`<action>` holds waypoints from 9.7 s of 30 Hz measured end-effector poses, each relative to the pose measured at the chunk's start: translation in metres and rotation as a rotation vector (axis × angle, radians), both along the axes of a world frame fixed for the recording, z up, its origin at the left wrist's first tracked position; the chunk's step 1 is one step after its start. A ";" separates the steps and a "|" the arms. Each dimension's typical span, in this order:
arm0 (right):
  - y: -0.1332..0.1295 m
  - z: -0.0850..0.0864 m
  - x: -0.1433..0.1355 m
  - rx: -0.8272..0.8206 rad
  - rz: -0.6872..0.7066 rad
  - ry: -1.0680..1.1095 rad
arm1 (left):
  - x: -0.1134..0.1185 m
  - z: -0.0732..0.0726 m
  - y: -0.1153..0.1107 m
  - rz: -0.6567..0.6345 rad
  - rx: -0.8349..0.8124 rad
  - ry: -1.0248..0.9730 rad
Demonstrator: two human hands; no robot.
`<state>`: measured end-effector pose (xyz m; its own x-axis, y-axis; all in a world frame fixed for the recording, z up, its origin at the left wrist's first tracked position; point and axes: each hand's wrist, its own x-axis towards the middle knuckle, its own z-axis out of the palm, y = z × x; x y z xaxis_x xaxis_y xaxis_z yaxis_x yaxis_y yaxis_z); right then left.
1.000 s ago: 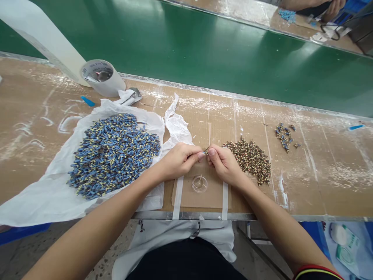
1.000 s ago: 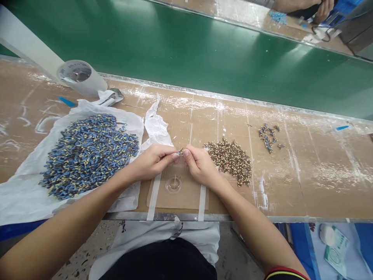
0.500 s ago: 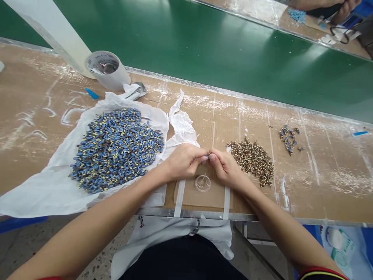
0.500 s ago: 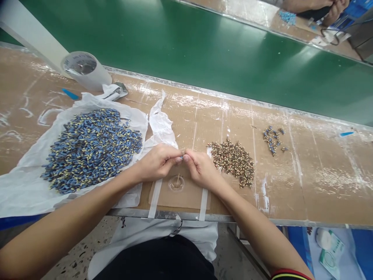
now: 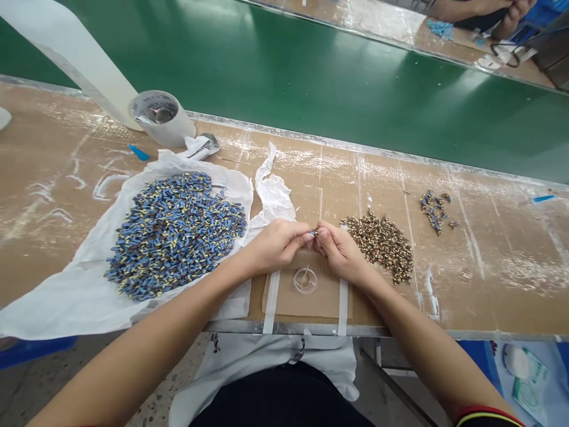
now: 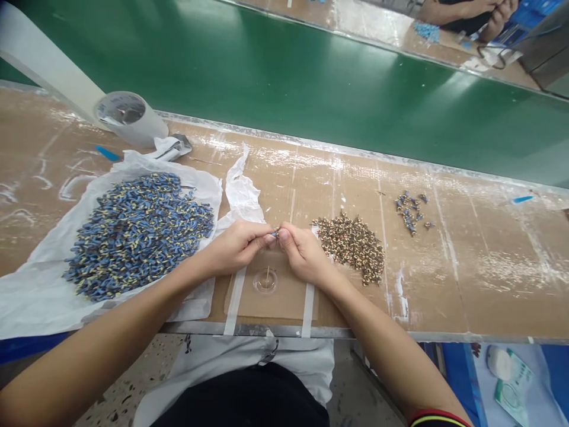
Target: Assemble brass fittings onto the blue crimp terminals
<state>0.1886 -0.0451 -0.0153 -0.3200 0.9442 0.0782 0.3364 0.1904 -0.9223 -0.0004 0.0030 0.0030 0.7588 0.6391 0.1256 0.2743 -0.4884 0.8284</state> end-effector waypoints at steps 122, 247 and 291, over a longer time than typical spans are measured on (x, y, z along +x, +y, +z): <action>0.021 0.027 0.102 0.227 -0.644 -0.328 | -0.040 0.029 0.027 0.480 -0.151 -0.170; -0.012 0.033 0.013 0.452 -0.227 -0.159 | 0.003 0.003 0.001 0.109 -0.217 -0.053; 0.012 0.027 0.065 0.283 -0.298 -0.565 | 0.001 0.000 0.005 0.113 -0.378 -0.073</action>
